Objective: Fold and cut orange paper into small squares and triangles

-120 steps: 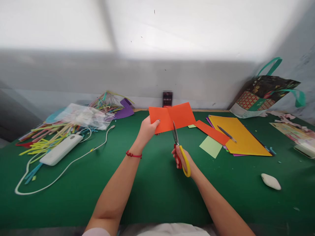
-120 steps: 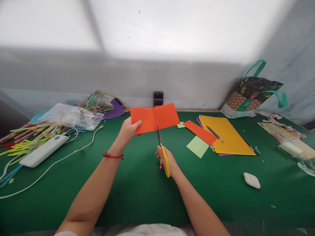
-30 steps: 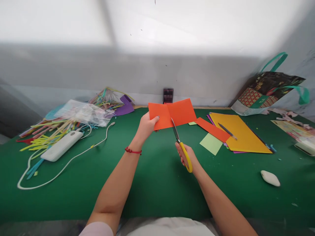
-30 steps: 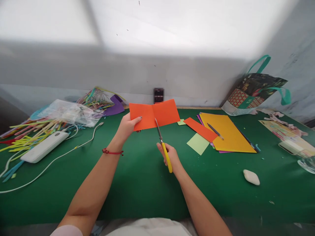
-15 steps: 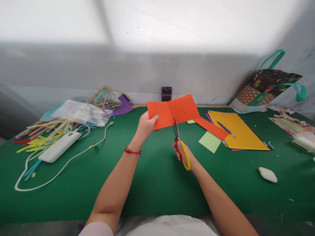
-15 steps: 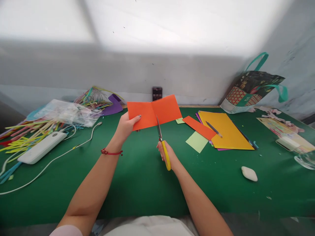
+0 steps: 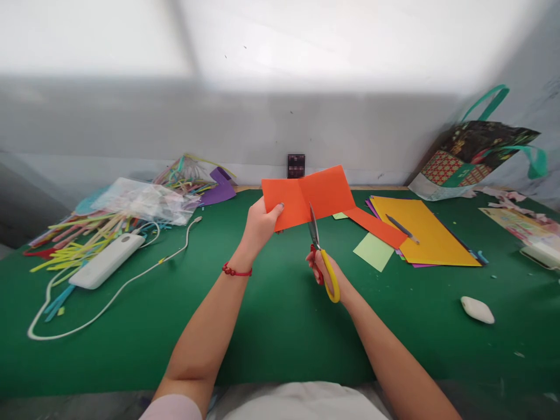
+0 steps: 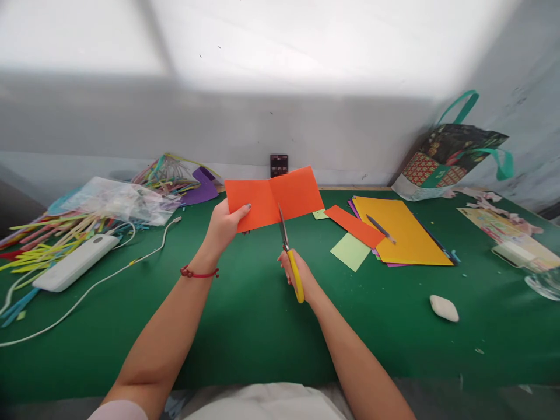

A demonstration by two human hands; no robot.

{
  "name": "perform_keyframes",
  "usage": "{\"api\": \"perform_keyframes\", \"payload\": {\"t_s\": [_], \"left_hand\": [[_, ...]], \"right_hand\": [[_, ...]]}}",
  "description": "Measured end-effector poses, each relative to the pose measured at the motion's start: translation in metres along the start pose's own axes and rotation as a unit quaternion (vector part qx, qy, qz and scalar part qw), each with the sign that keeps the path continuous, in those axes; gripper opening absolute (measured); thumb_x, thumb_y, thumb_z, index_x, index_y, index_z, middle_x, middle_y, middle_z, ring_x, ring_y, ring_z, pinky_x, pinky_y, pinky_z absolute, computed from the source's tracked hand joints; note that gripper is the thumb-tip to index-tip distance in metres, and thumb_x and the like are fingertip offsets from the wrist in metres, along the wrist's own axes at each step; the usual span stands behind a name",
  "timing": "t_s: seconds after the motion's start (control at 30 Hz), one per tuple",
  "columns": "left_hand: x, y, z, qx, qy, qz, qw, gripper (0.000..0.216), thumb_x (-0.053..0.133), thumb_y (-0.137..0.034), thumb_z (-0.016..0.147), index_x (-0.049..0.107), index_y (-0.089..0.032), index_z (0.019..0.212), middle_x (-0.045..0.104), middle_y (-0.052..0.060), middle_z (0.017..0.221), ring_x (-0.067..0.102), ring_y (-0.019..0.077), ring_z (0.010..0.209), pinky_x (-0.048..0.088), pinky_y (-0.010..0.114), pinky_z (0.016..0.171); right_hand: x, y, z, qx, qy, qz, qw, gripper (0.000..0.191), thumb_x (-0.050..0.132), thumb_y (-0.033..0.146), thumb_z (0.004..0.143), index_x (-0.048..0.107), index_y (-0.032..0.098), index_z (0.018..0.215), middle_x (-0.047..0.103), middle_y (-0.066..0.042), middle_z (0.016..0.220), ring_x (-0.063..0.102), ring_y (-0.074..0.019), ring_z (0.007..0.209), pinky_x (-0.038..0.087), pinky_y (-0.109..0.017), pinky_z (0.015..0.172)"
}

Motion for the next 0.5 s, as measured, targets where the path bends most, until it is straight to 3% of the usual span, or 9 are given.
{"api": "perform_keyframes", "payload": {"t_s": [0.5], "left_hand": [[-0.0009, -0.0008, 0.0002, 0.007, -0.006, 0.004, 1.0, 0.015, 0.053, -0.022, 0.072, 0.057, -0.014, 0.084, 0.061, 0.004, 0.072, 0.05, 0.0098, 0.043, 0.041, 0.022, 0.037]], "right_hand": [[-0.0018, 0.0055, -0.0048, 0.005, -0.008, -0.006, 1.0, 0.062, 0.04, 0.08, 0.065, 0.048, 0.019, 0.072, 0.041, 0.006, 0.053, 0.032, -0.005, 0.035, 0.029, -0.021, 0.034]]}}
Point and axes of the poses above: each hand's wrist, its own z-axis towards the middle knuckle, its own x-axis out of the palm, y = z × x, the point moved 10 cm from there along z, towards the middle knuckle
